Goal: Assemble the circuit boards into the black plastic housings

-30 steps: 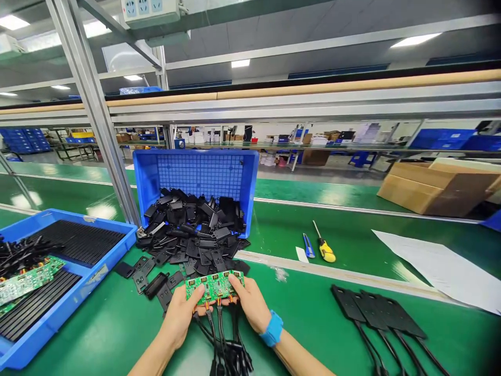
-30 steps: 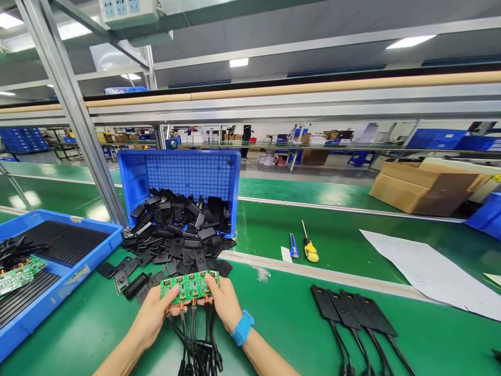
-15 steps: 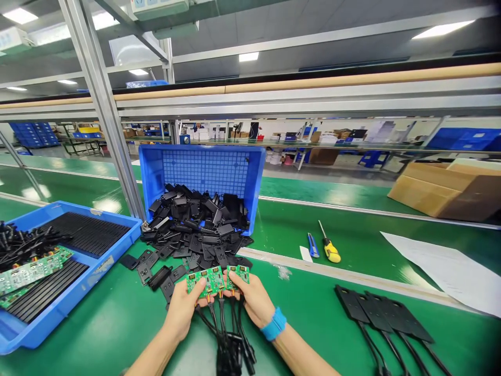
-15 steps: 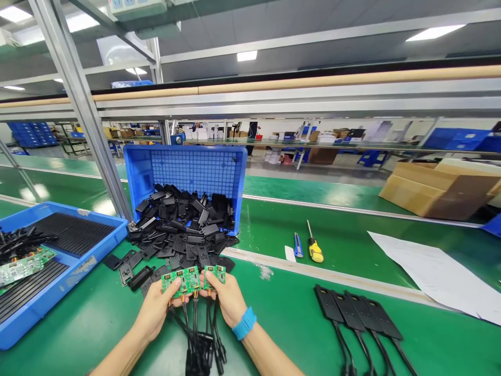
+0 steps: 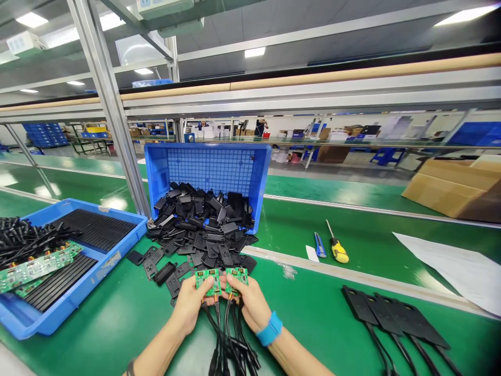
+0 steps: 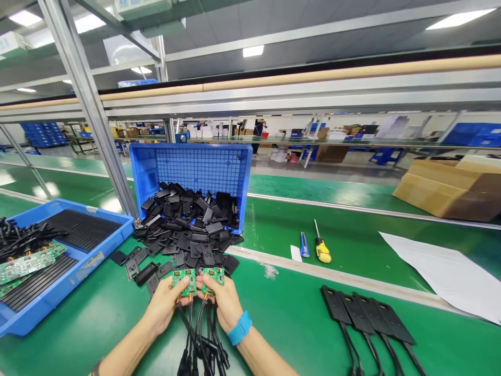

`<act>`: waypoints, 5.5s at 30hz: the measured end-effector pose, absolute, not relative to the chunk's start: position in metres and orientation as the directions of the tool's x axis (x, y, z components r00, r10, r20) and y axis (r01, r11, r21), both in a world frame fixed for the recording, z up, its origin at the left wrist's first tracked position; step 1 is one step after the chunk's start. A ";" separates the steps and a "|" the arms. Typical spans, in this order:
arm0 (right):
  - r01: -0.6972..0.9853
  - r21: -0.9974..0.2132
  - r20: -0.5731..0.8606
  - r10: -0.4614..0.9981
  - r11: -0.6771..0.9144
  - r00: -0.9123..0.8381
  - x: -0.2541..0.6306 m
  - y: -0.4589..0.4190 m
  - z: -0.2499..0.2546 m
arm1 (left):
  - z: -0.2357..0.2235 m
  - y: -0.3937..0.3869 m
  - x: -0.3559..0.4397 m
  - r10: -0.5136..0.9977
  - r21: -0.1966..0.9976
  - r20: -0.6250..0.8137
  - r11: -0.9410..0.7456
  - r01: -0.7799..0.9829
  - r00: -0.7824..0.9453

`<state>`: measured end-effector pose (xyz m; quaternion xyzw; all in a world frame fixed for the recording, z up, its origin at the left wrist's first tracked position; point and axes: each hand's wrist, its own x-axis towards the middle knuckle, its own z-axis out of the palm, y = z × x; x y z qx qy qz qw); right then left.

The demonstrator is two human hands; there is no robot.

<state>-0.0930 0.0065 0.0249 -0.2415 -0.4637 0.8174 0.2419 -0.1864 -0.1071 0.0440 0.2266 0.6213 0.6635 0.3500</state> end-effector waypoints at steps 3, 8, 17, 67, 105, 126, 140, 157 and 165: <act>-0.168 -0.847 -0.145 0.523 -0.505 -0.840 -0.091 0.007 0.027 | 0.042 -0.106 -0.191 0.783 0.963 -0.176 0.013 -0.268 -0.597; -0.207 -0.947 0.017 0.605 -0.246 -0.796 -0.093 0.002 0.021 | 0.042 -0.108 -0.191 0.818 0.965 -0.169 0.024 -0.260 -0.550; -0.175 -0.983 0.145 0.782 0.047 -0.606 -0.097 -0.005 0.006 | 0.028 -0.108 -0.176 0.693 0.981 0.125 0.022 0.194 -0.710; 0.224 -0.772 0.054 0.413 0.595 -0.909 -0.039 -0.002 0.029 | 0.083 -0.136 -0.250 0.662 0.578 0.125 0.557 0.596 -0.739; 0.051 -0.928 0.170 0.543 0.368 -0.822 -0.052 0.002 0.040 | 0.046 -0.109 -0.169 0.783 0.857 -0.139 -0.212 -0.470 -0.606; 0.142 -0.967 -0.025 0.471 0.214 -0.882 -0.058 -0.006 0.023 | 0.034 -0.104 -0.169 0.682 0.975 0.004 -0.164 -0.148 -0.732; 0.150 -0.958 -0.031 0.432 0.244 -0.901 -0.061 0.006 0.026 | 0.044 -0.104 -0.164 0.692 0.936 -0.080 -0.196 -0.293 -0.718; -0.066 -0.688 0.467 0.372 0.722 -0.802 -0.053 0.013 0.038 | 0.044 -0.102 -0.161 0.846 0.986 -0.146 0.082 -0.145 -0.512; -0.075 -0.355 0.602 0.167 0.932 -0.781 -0.052 0.019 0.033 | 0.035 -0.103 -0.162 0.876 0.978 -0.112 0.180 0.103 -0.470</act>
